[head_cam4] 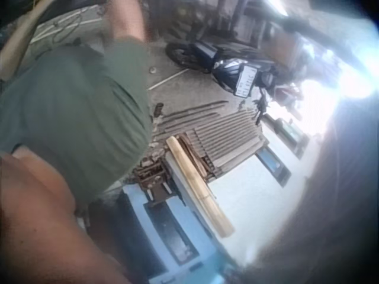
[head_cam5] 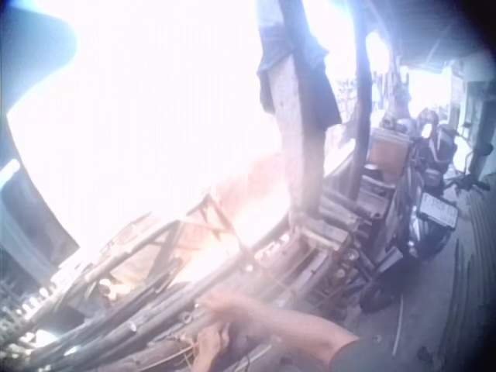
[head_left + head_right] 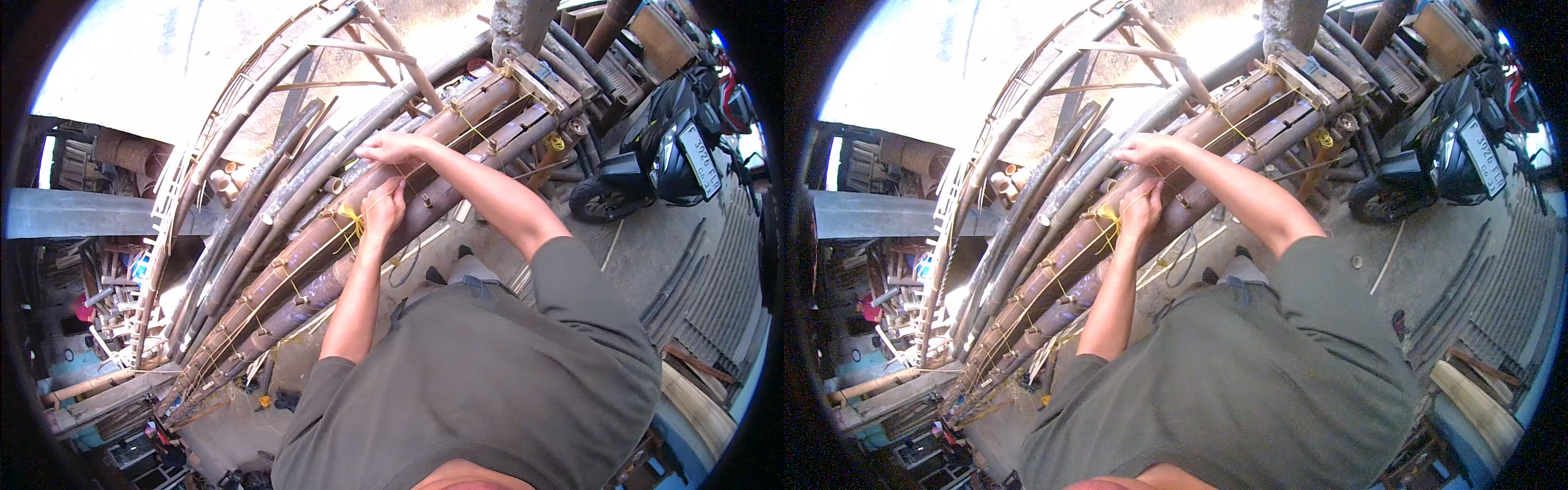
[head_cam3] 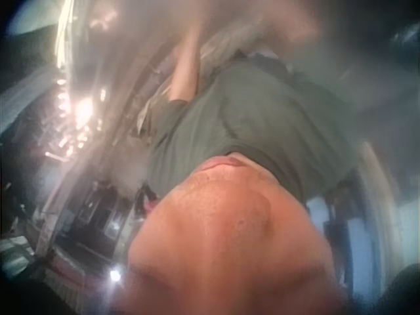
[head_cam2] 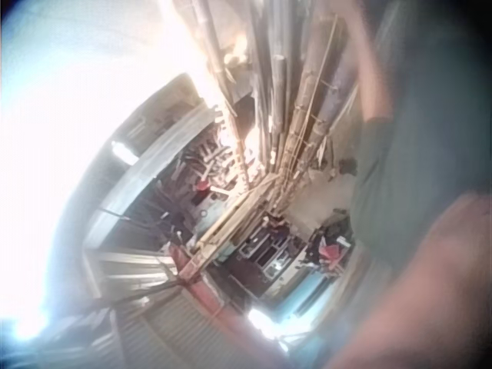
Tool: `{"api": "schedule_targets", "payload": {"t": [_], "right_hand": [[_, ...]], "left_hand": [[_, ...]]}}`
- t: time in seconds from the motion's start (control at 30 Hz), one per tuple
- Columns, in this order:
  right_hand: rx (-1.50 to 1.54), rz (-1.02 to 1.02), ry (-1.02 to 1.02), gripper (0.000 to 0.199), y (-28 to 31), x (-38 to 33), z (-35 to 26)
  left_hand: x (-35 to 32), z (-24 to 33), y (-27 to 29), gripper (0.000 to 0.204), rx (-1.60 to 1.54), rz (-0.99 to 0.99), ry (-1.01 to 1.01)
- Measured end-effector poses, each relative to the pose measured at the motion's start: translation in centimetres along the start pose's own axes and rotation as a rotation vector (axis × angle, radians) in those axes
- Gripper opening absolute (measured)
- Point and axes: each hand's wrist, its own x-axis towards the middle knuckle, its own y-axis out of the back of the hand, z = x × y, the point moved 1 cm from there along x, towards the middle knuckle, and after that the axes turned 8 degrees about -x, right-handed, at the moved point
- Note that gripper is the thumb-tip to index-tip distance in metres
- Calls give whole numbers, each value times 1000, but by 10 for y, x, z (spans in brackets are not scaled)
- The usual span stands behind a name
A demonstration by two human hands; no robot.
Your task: The person ties yellow string around a bundle of bamboo poles arranged horizontally. They repeatedly wrap and knot the string at multiple points along the poles to secure them together.
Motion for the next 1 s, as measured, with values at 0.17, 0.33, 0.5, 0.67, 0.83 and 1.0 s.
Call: {"api": "schedule_targets", "payload": {"t": [0.17,0.33,0.5,0.67,0.83,1.0], "right_hand": [[194,-134,247,42,1,-121,-96],[-13,59,-28,42,-113,-186,-41],[111,-61,-63,41,-9,-192,-122],[-298,-104,-69,36,-82,-212,-56],[-815,-46,-335,16,-138,-215,-63],[-126,176,-108,34,-186,-186,-133]], "left_hand": [[-7,-27,2,25,-182,-19,89],[9,-16,-1,21,-355,53,-16],[103,10,47,23,-655,160,102],[135,-103,-12,33,103,233,215],[122,-102,36,38,1,-159,183],[9,-106,136,36,-34,47,167]]}}
